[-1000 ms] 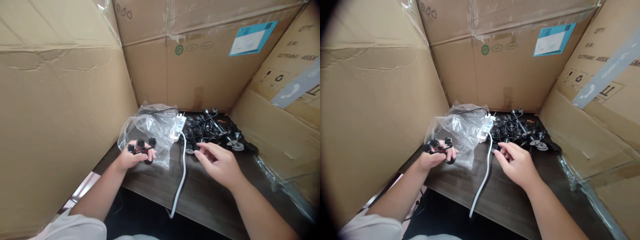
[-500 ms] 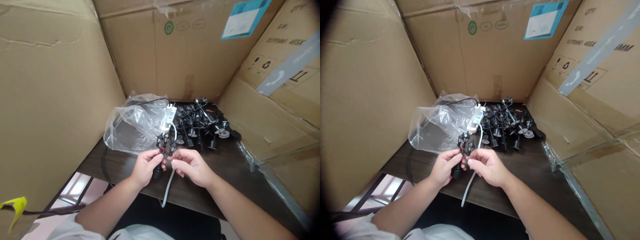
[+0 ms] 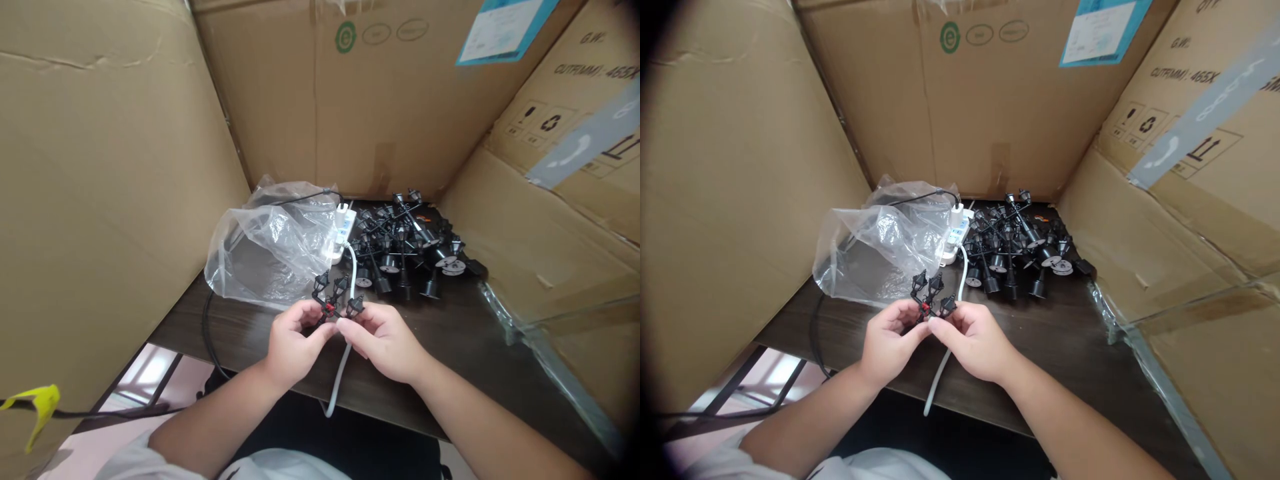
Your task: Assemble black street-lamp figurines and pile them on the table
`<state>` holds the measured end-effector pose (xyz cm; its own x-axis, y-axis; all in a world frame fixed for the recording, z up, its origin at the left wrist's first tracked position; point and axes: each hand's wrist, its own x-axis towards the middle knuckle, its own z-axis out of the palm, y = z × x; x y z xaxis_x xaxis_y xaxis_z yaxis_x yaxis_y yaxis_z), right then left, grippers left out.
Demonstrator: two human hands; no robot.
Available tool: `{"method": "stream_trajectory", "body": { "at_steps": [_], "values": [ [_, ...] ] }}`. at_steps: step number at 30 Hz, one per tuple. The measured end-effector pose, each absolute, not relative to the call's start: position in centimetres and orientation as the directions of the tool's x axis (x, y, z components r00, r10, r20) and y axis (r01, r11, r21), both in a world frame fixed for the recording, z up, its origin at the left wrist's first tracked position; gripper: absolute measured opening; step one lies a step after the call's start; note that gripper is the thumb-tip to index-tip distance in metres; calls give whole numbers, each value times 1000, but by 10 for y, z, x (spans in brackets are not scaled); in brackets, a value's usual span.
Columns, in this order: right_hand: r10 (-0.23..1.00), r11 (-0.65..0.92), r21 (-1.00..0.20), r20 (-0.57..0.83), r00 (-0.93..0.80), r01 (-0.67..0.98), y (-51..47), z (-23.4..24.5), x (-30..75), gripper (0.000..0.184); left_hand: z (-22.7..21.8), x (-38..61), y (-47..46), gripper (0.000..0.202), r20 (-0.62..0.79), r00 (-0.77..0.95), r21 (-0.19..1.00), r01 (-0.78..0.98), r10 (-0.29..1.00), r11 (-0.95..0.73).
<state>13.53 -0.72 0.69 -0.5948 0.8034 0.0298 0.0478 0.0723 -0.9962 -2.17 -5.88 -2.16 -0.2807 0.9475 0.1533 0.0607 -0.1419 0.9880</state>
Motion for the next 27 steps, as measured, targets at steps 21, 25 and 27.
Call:
{"method": "stream_trajectory", "body": {
  "at_steps": [21,25,27],
  "values": [
    [774,-124,-992,-94,-626,-3,-1,3,138,40,-19,-30,-56,29,-79,64,877,-470,995,100],
    [759,-171,-985,-117,-640,-23,-2,2,136,38,-20,-30,-56,27,-82,85,884,-455,993,112],
    [743,-181,-983,-118,-659,-29,-2,2,135,38,-20,-30,-57,27,-78,100,891,-438,992,114]
  ]
}}
